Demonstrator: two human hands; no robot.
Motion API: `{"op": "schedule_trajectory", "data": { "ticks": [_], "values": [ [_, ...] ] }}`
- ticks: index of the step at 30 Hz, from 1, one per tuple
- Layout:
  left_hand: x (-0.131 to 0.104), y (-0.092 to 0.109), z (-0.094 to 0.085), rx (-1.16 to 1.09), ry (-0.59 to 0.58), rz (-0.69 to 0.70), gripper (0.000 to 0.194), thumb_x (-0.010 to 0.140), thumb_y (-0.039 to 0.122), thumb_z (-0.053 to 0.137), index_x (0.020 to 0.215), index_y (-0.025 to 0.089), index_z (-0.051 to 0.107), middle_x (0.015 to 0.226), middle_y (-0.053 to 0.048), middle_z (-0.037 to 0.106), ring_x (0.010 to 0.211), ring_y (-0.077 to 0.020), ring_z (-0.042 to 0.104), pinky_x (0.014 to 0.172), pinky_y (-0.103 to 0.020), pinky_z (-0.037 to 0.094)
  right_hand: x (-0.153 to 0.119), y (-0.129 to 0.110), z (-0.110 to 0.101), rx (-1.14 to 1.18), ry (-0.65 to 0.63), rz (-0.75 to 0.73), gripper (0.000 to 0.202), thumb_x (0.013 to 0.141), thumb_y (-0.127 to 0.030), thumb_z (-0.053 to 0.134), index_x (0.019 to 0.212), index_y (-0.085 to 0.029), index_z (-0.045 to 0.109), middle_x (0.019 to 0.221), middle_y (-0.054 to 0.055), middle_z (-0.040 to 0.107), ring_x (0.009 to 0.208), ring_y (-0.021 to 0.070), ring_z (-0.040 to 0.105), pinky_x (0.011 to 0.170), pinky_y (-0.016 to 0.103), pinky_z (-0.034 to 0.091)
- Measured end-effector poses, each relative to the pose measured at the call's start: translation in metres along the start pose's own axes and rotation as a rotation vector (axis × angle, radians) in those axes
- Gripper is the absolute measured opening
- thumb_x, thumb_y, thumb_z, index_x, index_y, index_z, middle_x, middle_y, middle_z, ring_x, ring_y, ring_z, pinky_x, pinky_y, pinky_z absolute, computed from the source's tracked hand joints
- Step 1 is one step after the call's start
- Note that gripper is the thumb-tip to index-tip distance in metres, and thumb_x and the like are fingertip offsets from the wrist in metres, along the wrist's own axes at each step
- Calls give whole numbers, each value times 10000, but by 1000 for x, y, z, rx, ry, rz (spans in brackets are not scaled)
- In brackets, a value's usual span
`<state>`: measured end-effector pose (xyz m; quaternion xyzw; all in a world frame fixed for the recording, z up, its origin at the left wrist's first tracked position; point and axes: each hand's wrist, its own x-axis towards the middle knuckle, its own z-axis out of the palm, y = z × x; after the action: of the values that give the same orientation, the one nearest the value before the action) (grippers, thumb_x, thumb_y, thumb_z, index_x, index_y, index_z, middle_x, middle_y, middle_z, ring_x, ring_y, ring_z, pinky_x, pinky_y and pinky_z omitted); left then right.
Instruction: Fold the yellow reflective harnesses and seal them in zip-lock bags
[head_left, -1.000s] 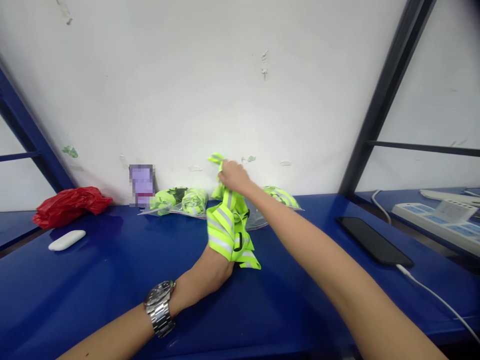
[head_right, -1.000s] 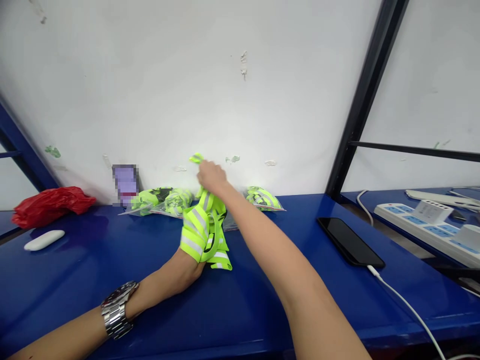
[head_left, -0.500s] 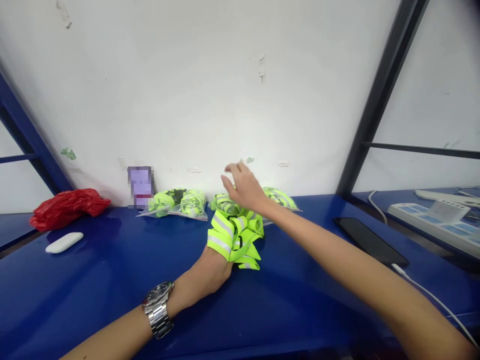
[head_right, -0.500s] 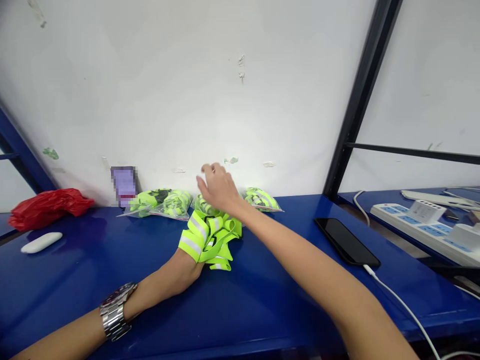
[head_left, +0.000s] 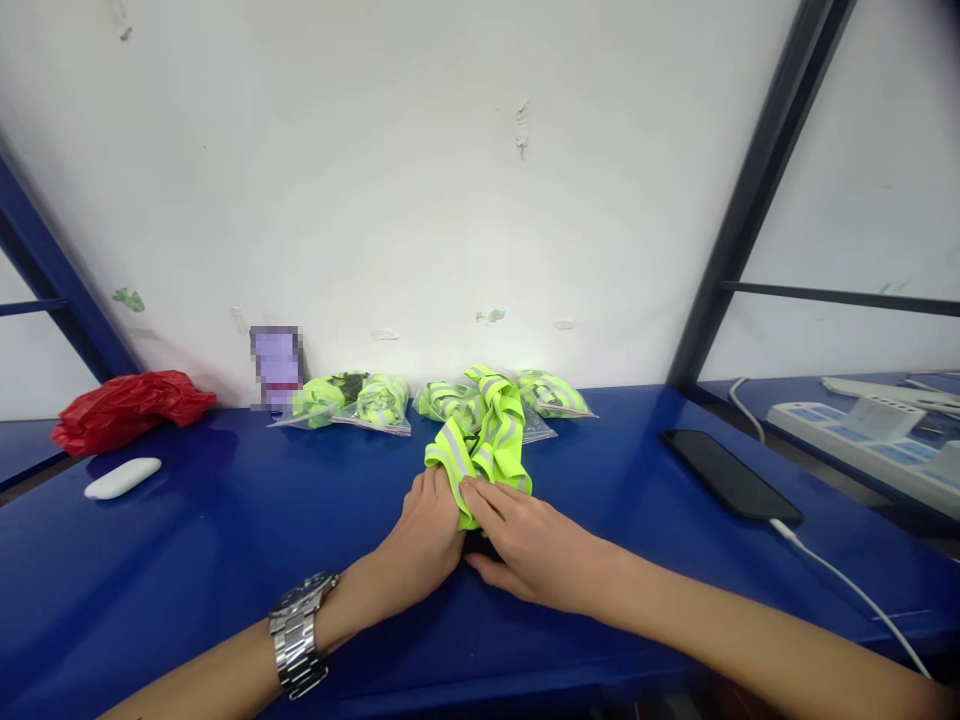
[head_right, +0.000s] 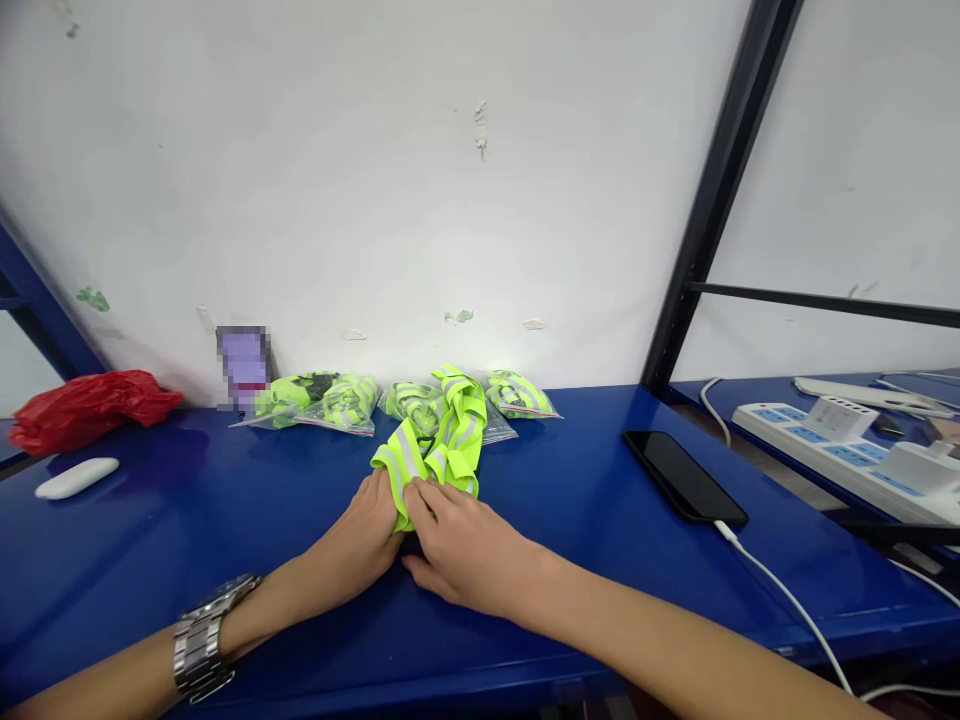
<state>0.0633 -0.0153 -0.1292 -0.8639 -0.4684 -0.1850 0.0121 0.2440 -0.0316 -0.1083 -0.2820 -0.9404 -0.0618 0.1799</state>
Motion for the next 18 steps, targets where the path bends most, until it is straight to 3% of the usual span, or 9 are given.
{"op": "schedule_trajectory", "data": {
  "ticks": [4,8,12,15,18],
  "values": [
    [-9,2,-12,-52,-25,27,323,835,147,425,1155,100,428,1135,-169,456,1023,-263,473,885,-483,466,2,2,1,-1,22,11,411,881,-180,536,1260,-67,421,1201,202,568,1107,290,569,907,419,513],
    [-20,-4,-19,13,127,200,461,858,182,445,1292,98,314,1269,-201,383,1199,-301,385,961,-510,427,2,4,3,-38,33,-5,340,898,-192,528,1209,-77,454,1100,164,597,1014,271,592,863,407,523],
    [-17,-7,-37,177,206,374,543,821,221,520,1312,75,342,1310,-218,396,1274,-355,338,1033,-548,348,1,8,5,-80,54,-38,348,939,-209,459,1253,-62,429,1137,178,596,1045,279,589,886,417,512],
    [-8,-8,-46,244,103,465,559,833,283,540,1333,102,367,1355,-199,429,1300,-353,353,1070,-542,313,-1,12,7,-59,95,-52,343,949,-198,436,1261,-56,426,1176,199,590,1109,284,572,932,431,490],
    [-1,-12,-44,209,-5,513,465,875,203,494,1315,100,382,1266,-169,533,1225,-291,463,1054,-463,370,-2,17,9,18,136,-27,309,955,-214,436,1235,-86,446,1117,178,619,1060,263,596,909,421,502]
  ]
}}
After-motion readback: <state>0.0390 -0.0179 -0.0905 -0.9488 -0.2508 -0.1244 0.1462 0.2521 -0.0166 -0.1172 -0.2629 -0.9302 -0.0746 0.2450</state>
